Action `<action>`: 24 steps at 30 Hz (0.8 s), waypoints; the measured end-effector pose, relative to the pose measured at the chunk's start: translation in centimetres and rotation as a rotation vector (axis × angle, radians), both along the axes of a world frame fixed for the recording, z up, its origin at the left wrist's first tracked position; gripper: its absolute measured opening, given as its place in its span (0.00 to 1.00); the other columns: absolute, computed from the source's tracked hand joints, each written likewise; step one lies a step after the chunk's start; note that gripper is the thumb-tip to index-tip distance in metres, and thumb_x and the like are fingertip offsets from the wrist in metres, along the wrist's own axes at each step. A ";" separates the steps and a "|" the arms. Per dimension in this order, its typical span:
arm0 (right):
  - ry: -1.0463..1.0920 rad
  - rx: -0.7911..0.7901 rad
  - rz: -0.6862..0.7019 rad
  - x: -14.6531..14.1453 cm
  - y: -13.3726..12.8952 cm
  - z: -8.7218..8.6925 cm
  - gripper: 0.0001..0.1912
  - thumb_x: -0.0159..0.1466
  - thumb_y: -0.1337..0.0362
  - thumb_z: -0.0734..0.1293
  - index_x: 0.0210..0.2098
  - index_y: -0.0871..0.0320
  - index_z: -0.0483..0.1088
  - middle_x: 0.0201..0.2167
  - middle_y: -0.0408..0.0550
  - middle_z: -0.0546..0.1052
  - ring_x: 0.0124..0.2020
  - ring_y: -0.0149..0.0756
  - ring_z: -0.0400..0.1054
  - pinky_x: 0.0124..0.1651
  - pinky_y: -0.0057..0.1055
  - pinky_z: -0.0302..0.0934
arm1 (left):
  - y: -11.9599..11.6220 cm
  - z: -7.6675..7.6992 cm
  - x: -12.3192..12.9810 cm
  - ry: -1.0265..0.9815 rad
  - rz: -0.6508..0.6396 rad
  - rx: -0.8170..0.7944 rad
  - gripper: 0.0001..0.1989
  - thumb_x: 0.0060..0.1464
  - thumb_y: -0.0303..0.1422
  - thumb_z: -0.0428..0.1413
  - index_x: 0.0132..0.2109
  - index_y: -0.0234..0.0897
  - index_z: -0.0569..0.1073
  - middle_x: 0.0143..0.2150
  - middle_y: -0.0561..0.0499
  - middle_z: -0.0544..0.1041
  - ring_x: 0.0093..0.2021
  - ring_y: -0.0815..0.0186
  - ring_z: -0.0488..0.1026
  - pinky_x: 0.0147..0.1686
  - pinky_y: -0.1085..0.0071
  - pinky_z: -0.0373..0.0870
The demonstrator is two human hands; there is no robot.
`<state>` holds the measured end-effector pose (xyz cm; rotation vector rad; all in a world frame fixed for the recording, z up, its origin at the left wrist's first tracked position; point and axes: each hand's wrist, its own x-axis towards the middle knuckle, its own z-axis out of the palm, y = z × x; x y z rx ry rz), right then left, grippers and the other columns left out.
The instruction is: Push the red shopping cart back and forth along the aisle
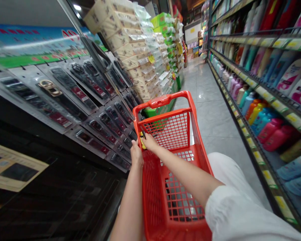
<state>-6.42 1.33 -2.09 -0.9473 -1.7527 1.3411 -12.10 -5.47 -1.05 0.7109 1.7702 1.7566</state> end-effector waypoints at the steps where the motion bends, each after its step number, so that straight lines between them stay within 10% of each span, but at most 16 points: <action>1: -0.035 -0.010 0.001 0.5 -0.7 0.2 0.14 0.66 0.62 0.61 0.49 0.58 0.69 0.44 0.50 0.76 0.45 0.37 0.70 0.48 0.31 0.62 | 0.1 -0.1 -0.1 -0.012 -0.001 0.006 0.28 0.67 0.43 0.39 0.52 0.30 0.77 0.50 0.40 0.80 0.49 0.63 0.77 0.52 0.68 0.70; 11: 0.106 -0.027 -0.210 2.9 -14.2 -4.6 0.16 0.61 0.70 0.61 0.47 0.56 0.72 0.50 0.52 0.69 0.50 0.37 0.69 0.56 0.34 0.63 | -1.0 1.0 0.4 -0.257 -0.101 0.043 0.38 0.66 0.49 0.28 0.59 0.30 0.72 0.37 0.41 0.82 0.35 0.64 0.80 0.40 0.68 0.75; 20: 0.136 0.193 -0.013 3.4 -8.4 -2.8 0.19 0.61 0.72 0.63 0.50 0.53 0.72 0.53 0.48 0.71 0.55 0.37 0.66 0.58 0.34 0.61 | -1.0 1.4 1.1 -0.315 -0.004 0.082 0.34 0.67 0.45 0.31 0.55 0.28 0.75 0.36 0.42 0.82 0.34 0.66 0.79 0.39 0.73 0.74; 24: -0.278 -0.130 -0.093 3.3 -10.4 -4.7 0.14 0.63 0.69 0.61 0.45 0.56 0.74 0.45 0.54 0.74 0.44 0.43 0.72 0.47 0.39 0.66 | -0.9 1.3 1.2 -0.312 -0.030 0.060 0.34 0.67 0.45 0.31 0.57 0.29 0.73 0.33 0.44 0.82 0.35 0.65 0.80 0.41 0.70 0.75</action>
